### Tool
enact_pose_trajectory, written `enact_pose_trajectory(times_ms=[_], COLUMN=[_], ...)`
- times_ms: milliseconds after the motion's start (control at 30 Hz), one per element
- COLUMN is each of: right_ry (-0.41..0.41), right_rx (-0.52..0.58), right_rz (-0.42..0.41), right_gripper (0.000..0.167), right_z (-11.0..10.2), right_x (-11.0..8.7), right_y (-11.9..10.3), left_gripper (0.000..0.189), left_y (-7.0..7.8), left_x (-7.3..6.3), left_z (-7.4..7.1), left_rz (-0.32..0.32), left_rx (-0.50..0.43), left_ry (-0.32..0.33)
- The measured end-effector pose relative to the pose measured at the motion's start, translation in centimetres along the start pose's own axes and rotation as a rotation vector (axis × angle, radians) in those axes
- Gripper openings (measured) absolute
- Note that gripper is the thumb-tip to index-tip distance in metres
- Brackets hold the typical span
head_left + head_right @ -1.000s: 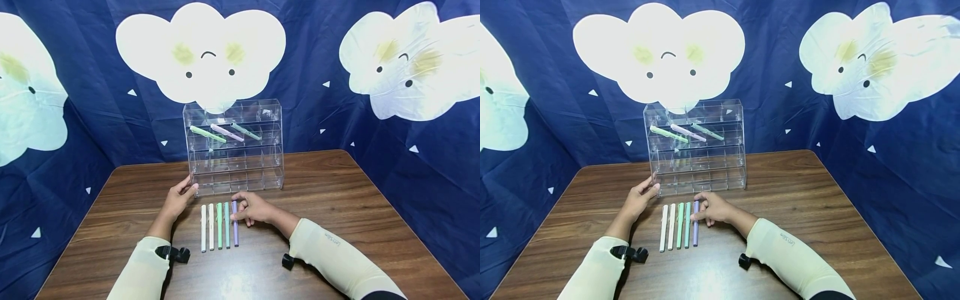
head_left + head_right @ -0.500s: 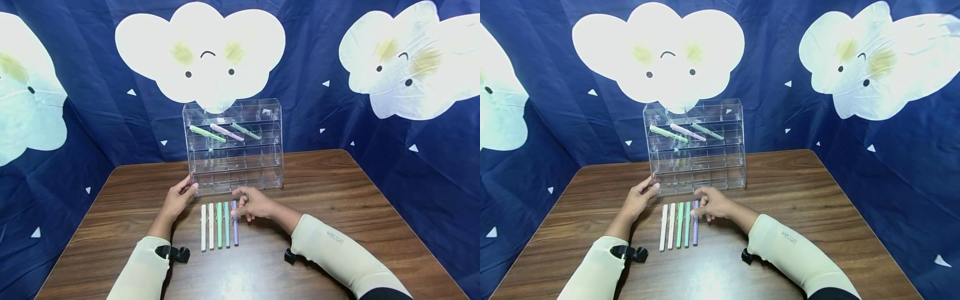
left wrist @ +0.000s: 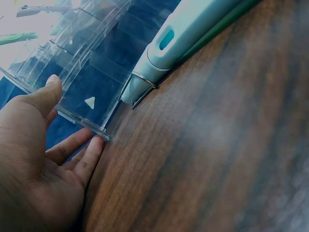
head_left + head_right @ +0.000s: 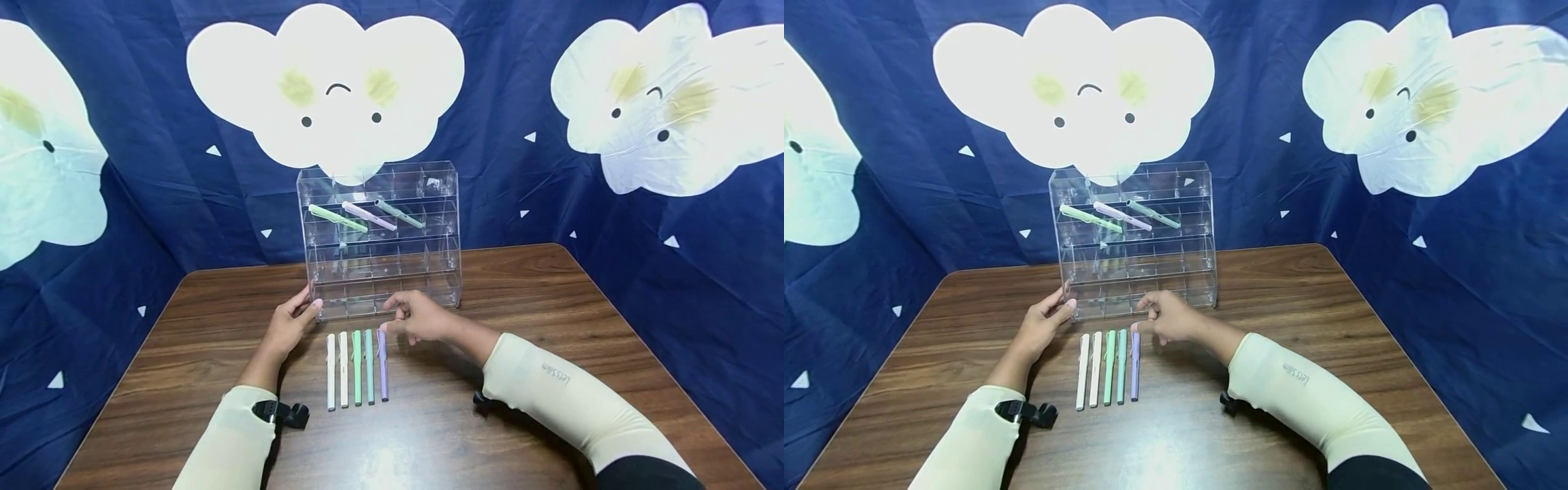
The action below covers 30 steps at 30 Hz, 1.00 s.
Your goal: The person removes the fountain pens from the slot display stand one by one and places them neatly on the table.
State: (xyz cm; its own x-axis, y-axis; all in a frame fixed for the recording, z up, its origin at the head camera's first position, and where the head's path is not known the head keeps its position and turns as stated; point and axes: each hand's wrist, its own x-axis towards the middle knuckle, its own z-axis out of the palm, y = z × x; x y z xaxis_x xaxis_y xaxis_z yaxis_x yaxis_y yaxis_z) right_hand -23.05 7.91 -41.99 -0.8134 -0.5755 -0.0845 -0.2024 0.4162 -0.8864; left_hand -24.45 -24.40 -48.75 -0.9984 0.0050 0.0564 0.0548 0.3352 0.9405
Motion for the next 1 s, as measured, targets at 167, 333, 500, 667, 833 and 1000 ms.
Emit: enact_pose_trajectory(times_ms=[167,333,500,667,833,1000], right_ry=[0.050,0.068,0.075,0.115,0.176,0.277], right_rx=[-0.061,-0.108,-0.142,-0.164,-0.185,-0.199], right_rz=[0.010,-0.006,-0.024,-0.056,-0.061,-0.084], right_gripper=[0.049,0.040,0.034,0.027,0.023,0.023], right_z=[-1.1,-2.1,-3.4,-5.0,-6.3,-7.5], right_x=[0.3,0.9,1.2,1.3,1.6,2.1], right_y=[-0.9,-1.8,-3.3,-5.0,-6.0,-6.9], left_gripper=[0.063,0.063,0.063,0.063,0.063,0.063], left_y=[0.0,0.0,0.0,0.0,0.0,0.1], left_x=[0.0,0.0,0.1,0.1,0.0,0.0], left_z=[-0.1,0.0,0.1,0.0,0.0,0.0], left_rz=[-0.005,-0.013,-0.015,-0.018,-0.023,-0.024], left_rx=[-0.008,-0.010,-0.019,-0.017,-0.012,-0.010], left_ry=[-0.004,0.000,0.000,-0.004,-0.002,-0.003])
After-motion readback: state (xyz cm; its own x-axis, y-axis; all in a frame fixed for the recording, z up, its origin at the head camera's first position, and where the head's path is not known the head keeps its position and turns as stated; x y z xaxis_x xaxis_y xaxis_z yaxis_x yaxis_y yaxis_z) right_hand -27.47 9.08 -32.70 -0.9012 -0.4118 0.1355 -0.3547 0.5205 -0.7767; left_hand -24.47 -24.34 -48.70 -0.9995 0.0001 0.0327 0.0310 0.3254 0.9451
